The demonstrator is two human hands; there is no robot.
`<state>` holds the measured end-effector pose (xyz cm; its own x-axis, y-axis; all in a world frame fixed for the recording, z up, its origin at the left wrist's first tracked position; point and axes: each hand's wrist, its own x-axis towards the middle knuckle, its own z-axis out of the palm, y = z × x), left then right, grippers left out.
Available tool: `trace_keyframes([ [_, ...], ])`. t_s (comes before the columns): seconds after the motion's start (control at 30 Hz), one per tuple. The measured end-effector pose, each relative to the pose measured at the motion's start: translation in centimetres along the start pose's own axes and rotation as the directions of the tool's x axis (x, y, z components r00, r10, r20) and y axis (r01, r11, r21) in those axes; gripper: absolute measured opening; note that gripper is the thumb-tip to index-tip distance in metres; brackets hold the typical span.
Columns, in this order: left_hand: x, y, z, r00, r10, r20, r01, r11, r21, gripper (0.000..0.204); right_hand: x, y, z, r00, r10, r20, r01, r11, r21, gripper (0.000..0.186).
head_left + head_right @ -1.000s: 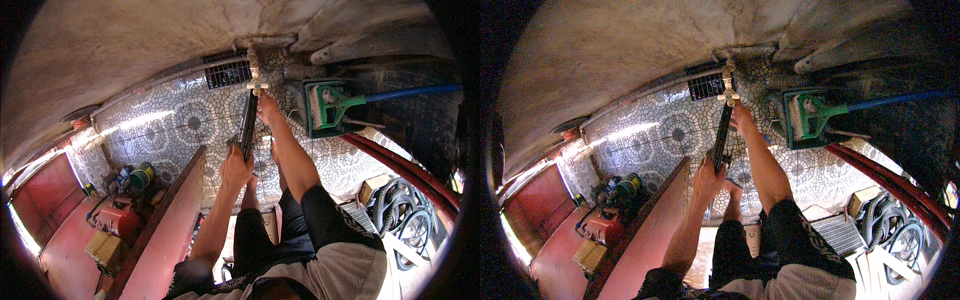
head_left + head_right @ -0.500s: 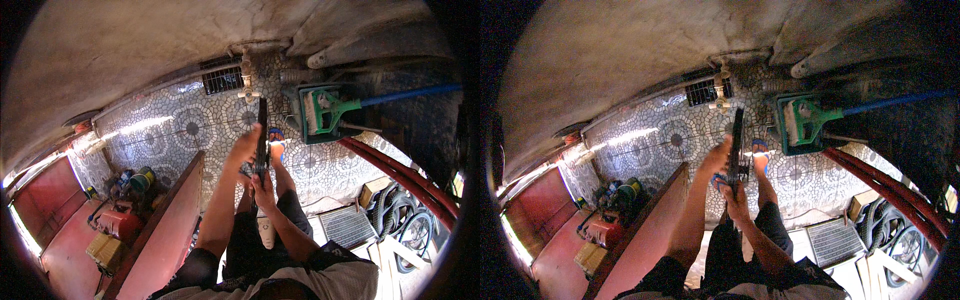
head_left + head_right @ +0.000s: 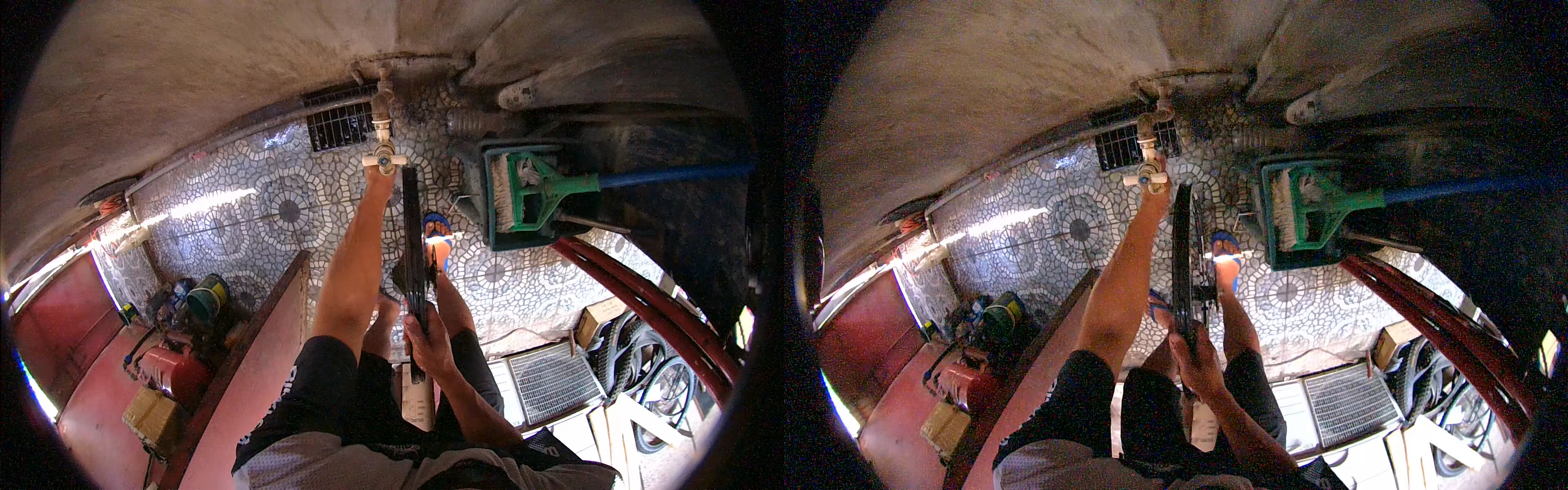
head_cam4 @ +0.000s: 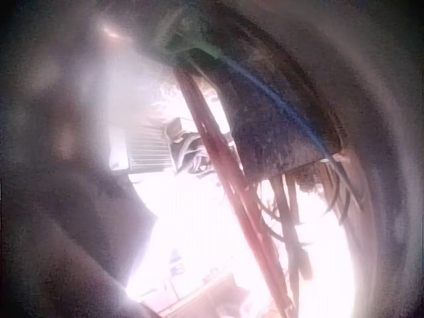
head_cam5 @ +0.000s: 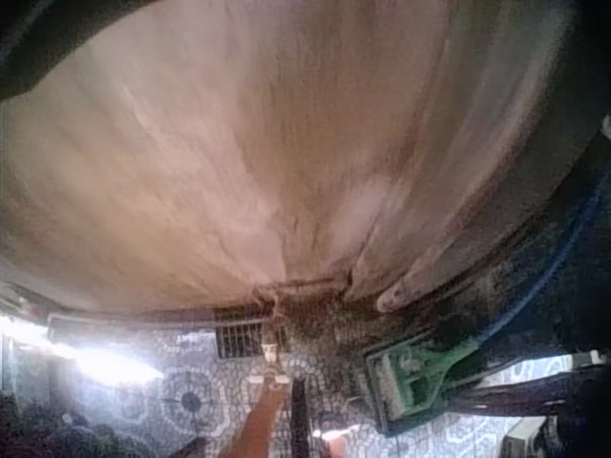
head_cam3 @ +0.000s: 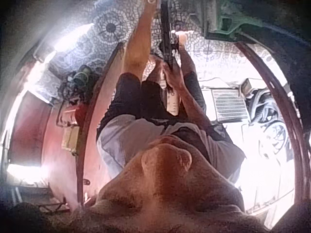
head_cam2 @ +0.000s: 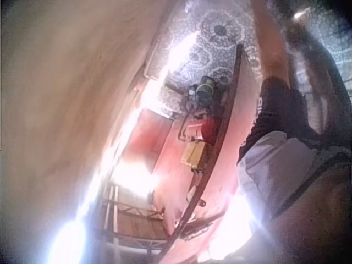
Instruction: The person removes a bicycle wheel, carries it to a water tap, and repeatedly rinses the rim and spokes with running water. After rinsing, the person returns to the workshop, uses a heat gun on the wheel, and then places the wheel into a bench vise.
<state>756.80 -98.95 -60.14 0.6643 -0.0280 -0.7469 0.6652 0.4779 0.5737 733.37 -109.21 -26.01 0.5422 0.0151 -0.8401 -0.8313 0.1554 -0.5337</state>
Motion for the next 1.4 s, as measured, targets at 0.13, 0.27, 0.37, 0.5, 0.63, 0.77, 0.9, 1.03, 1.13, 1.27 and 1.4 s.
trace_keyframes([
  [0.13, 3.2, 2.6, -6.9, 0.976, -0.020, 0.215, 0.045, 0.993, -0.113, 0.036, 0.4, -3.8, 2.5, 0.991, -0.020, 0.130, 0.033, 0.994, -0.100, 0.045],
  [0.27, -4.2, 8.0, -2.6, 0.915, -0.300, 0.271, -0.061, 0.559, 0.827, 0.068, 2.9, -2.8, 3.5, 0.997, -0.071, 0.020, 0.074, 0.956, -0.282, 0.050],
  [0.37, -13.7, 10.5, 1.0, 0.908, -0.143, 0.393, -0.359, 0.215, 0.908, 0.069, 5.3, -1.9, 4.8, 0.982, -0.173, -0.071, 0.143, 0.940, -0.311, 0.045],
  [0.5, -17.4, 10.2, 3.4, 0.957, -0.199, 0.210, -0.071, 0.541, 0.838, 0.066, 5.9, -2.0, 5.6, 0.951, -0.234, -0.203, 0.120, 0.882, -0.455, 0.039],
  [0.63, -8.7, 10.1, -8.6, 0.827, 0.095, 0.555, -0.539, -0.150, 0.829, 0.054, 3.7, -2.1, 8.2, 0.973, -0.231, 0.028, 0.217, 0.861, -0.459, 0.044],
  [0.77, -3.8, 10.4, -2.7, 0.979, -0.166, 0.115, -0.133, -0.103, 0.986, 0.043, 4.5, -0.2, 7.6, 0.948, -0.318, -0.024, 0.260, 0.814, -0.519, 0.039],
  [0.9, -4.1, 11.9, 0.1, 0.961, -0.257, -0.106, 0.112, 0.006, 0.994, 0.034, 3.7, 0.5, 7.4, 0.915, -0.401, -0.052, 0.320, 0.797, -0.512, 0.037],
  [1.03, -6.1, 13.4, 2.4, 0.942, -0.316, -0.111, 0.101, -0.048, 0.994, 0.026, 3.3, 0.9, 7.5, 0.868, -0.486, -0.102, 0.353, 0.749, -0.561, 0.035],
  [1.13, -8.2, 16.1, -1.7, 0.928, -0.363, 0.082, -0.165, -0.202, 0.965, 0.028, 2.8, 0.8, 8.7, 0.873, -0.485, -0.058, 0.354, 0.710, -0.608, 0.034],
  [1.27, -15.1, 19.0, 3.7, 0.905, -0.425, -0.012, 0.018, 0.009, 1.000, 0.030, 4.6, -0.9, 8.3, 0.931, -0.316, -0.183, 0.145, 0.780, -0.609, 0.038],
  [1.4, -20.9, 19.6, 1.0, 0.904, -0.415, 0.101, -0.180, -0.155, 0.971, 0.036, 4.2, -2.5, 9.7, 0.907, -0.355, -0.229, 0.179, 0.815, -0.552, 0.043],
])
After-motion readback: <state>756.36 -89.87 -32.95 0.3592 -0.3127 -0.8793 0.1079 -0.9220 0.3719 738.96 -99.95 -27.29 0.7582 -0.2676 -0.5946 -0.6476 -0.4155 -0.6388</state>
